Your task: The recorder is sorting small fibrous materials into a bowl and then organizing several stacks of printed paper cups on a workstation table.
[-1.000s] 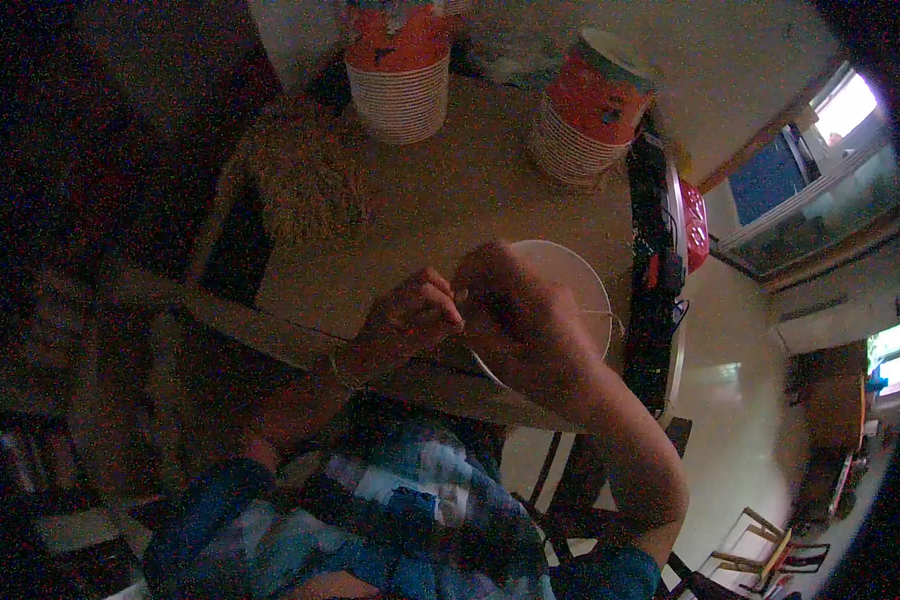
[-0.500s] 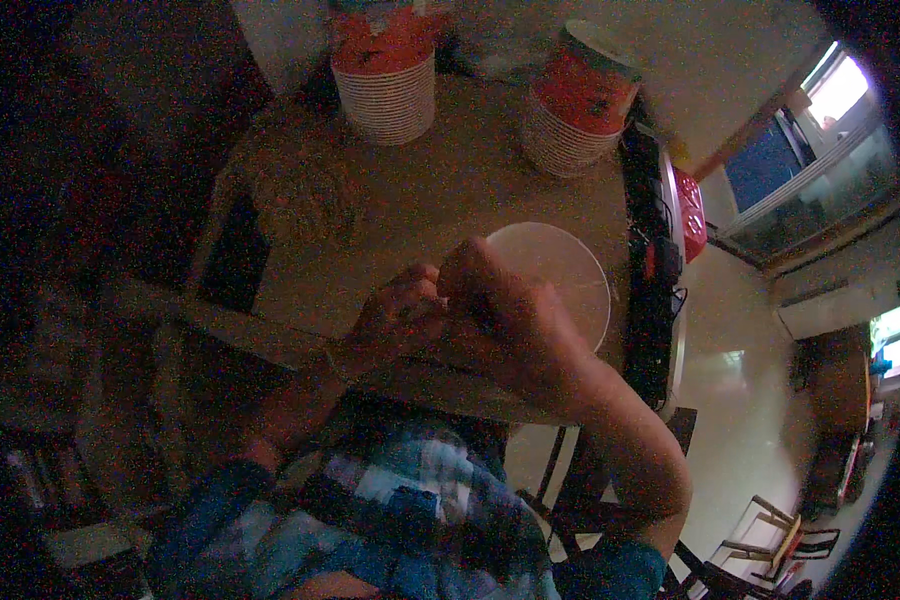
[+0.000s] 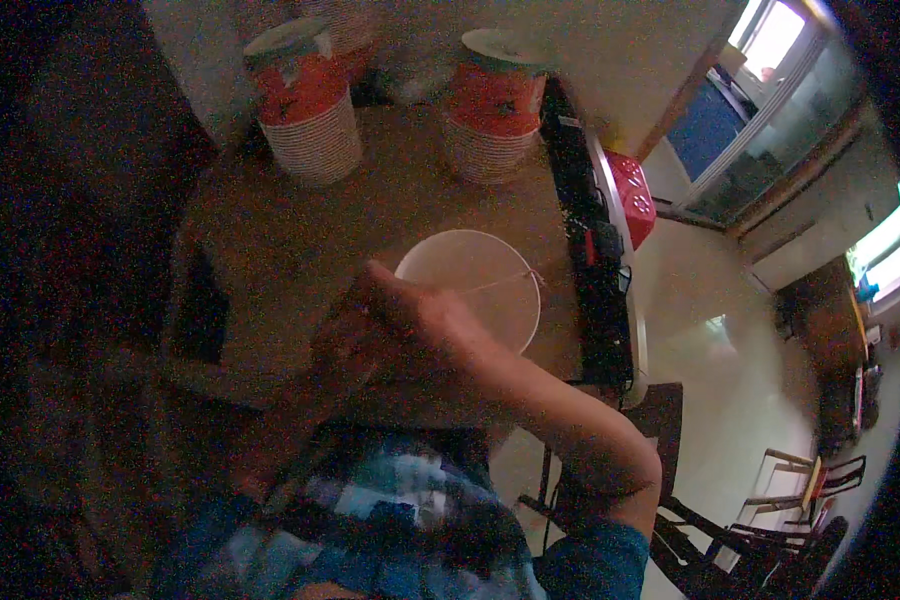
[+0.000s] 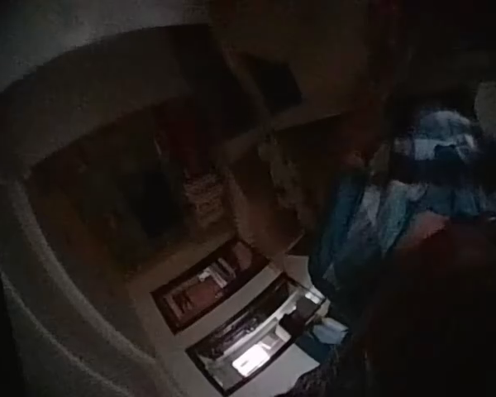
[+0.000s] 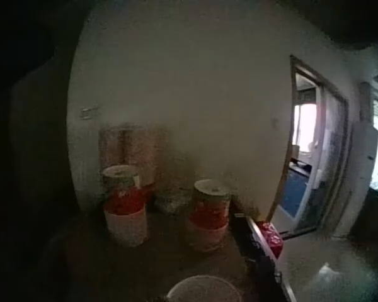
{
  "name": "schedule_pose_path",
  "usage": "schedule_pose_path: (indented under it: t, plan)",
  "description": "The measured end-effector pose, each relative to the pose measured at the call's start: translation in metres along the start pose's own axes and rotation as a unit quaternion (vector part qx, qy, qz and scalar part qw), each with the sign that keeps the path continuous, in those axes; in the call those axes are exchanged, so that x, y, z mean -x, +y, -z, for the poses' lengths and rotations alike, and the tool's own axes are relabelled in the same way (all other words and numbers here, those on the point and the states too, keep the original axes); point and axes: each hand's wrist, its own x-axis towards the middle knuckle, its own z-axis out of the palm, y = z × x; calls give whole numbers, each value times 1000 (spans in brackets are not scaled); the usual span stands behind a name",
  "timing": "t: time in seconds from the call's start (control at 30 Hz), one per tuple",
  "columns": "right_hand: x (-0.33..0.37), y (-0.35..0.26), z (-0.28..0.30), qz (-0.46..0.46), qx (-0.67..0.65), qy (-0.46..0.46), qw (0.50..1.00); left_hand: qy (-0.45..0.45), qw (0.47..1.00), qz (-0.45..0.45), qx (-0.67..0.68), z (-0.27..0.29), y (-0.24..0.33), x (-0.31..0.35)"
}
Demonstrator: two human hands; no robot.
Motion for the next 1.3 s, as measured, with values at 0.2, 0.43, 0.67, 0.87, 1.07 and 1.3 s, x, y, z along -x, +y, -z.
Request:
schedule_pose_path:
  t: [0.2, 0.43, 0.67, 0.87, 1.07, 1.3]
  plan:
    - [2, -20, 14, -7, 95, -33, 995, -8, 967, 150, 205, 12, 30, -22]
    - [8, -7, 77, -113, 221, 7, 969, -93, 946, 201, 235, 14, 15, -28]
    - [24, 34, 110, -97, 363, 90, 923, -70, 939, 193, 276, 15, 12, -26]
    - [37, 59, 116, -113, 392, 169, 897, -79, 917, 227, 320, 13, 0, -25]
    - [46, 65, 112, -250, 195, 217, 923, -74, 901, 256, 342, 11, 2, -33]
    - [60, 75, 107, -242, -41, 227, 942, -67, 877, 271, 390, 13, 7, -44]
